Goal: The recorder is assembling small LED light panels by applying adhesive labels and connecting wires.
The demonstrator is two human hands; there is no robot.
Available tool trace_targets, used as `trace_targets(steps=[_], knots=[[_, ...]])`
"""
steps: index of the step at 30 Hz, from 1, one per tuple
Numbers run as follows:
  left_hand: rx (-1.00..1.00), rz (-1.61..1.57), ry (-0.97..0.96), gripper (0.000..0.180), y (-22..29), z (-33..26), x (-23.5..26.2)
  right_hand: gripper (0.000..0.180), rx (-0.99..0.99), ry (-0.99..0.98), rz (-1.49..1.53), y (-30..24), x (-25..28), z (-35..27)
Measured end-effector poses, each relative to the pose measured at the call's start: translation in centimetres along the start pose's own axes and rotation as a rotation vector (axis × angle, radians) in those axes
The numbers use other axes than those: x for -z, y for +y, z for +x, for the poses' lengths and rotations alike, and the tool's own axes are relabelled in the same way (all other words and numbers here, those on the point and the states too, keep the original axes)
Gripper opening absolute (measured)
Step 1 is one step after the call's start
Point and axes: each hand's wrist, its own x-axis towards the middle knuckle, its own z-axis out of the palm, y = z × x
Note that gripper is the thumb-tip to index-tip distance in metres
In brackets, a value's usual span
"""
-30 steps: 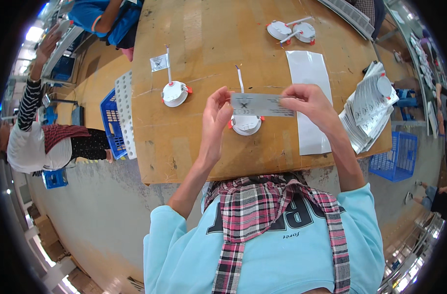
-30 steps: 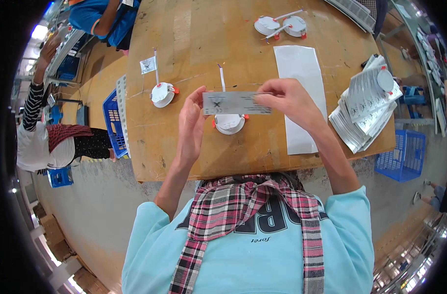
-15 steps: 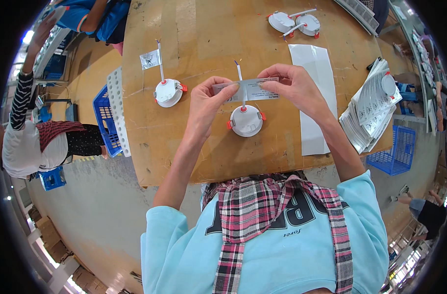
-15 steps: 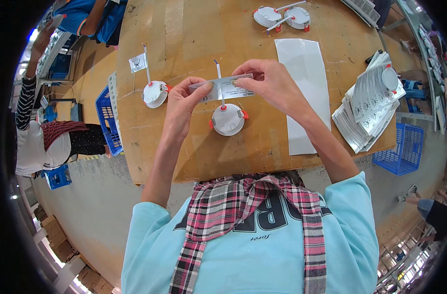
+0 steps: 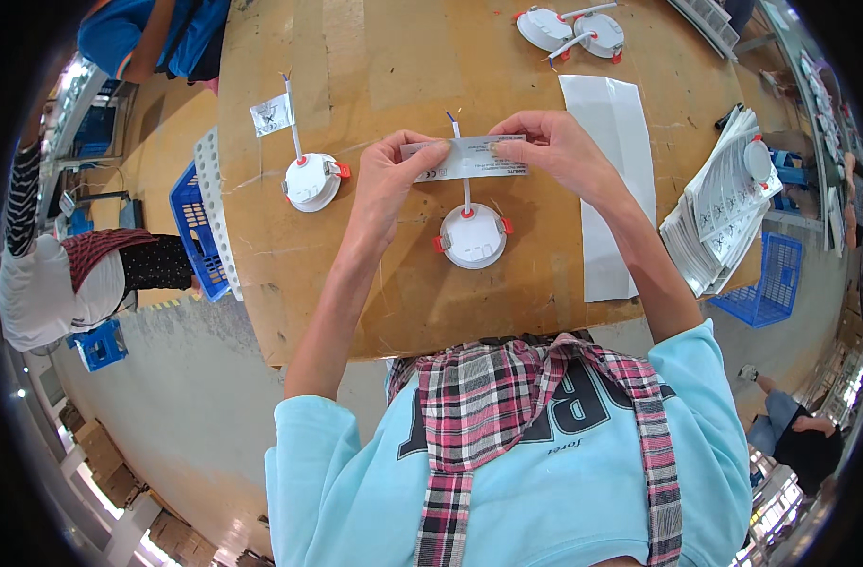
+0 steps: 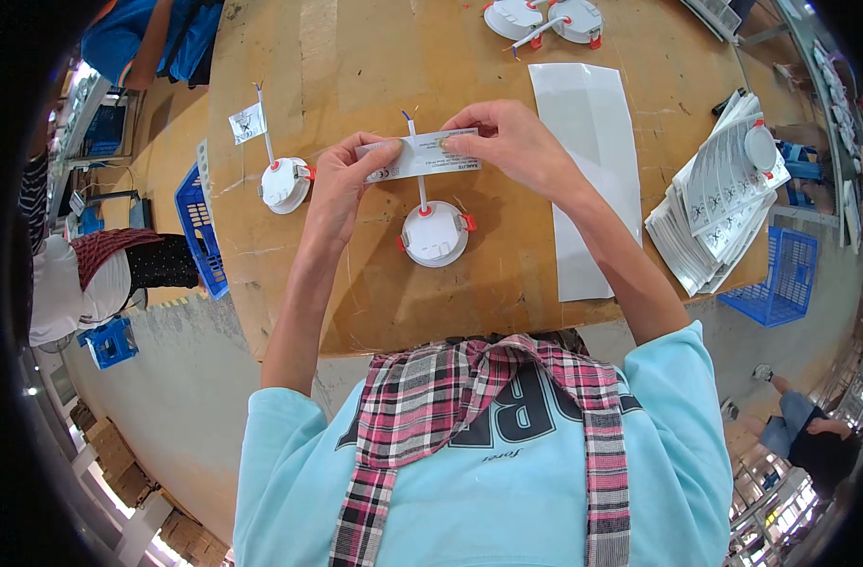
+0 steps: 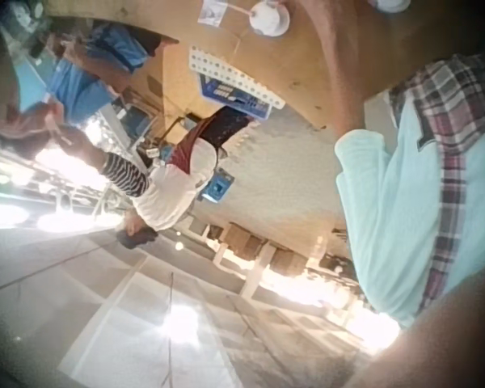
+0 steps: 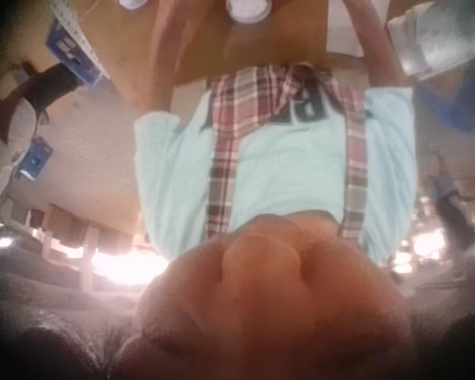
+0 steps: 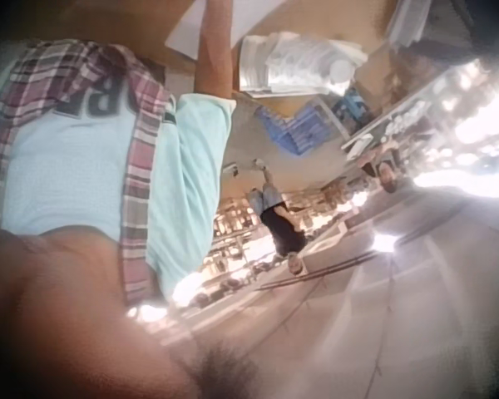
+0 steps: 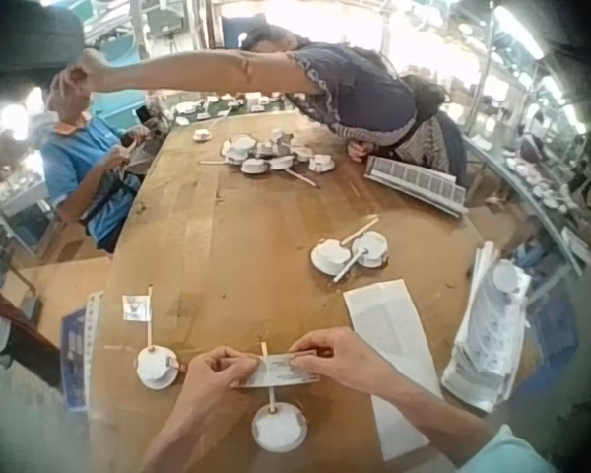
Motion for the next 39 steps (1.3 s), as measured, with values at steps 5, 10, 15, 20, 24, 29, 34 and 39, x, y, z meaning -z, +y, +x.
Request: trace_targets(steps=[5,10,15,20,24,29,34,39], knots=[[0.022,0.005,-0.003,0.018,-0.1,0.3,0.2,0.027,-0.01,-0.017,-0.006,0.2,0.2,0.3],[0.026,-0.006,-0.011,0.018,-0.5,0.5,0.4,0.027,-0.034,-0.027,-0.024,0.0,0.2,0.5],[0.046,0.011,-0.002,0.019,-0.5,0.5,0.2,0.028,-0.032,-0.025,0.001,0.7,0.2,0.7],[0.053,0.01,-0.012,0.02,-0.7,0.7,0.2,0.028,-0.031,-0.025,0.01,1.2,0.3,0.9],[0.06,0.002,-0.007,0.019,-0.8,0.7,0.2,0.027,-0.011,0.012,0.044,1.3,0.0,0.9],[0.061,-0.018,-0.01,0.018,-0.6,0.6,0.1,0.027,-0.004,0.023,0.04,1.2,0.0,0.8],[0.061,-0.03,-0.009,0.017,-0.7,0.6,0.1,0.028,0.007,0.038,0.036,1.5,-0.1,0.7],[0.042,-0.099,-0.028,0.014,-0.8,0.4,0.1,0.03,0.019,0.052,0.045,1.9,0.1,0.8]])
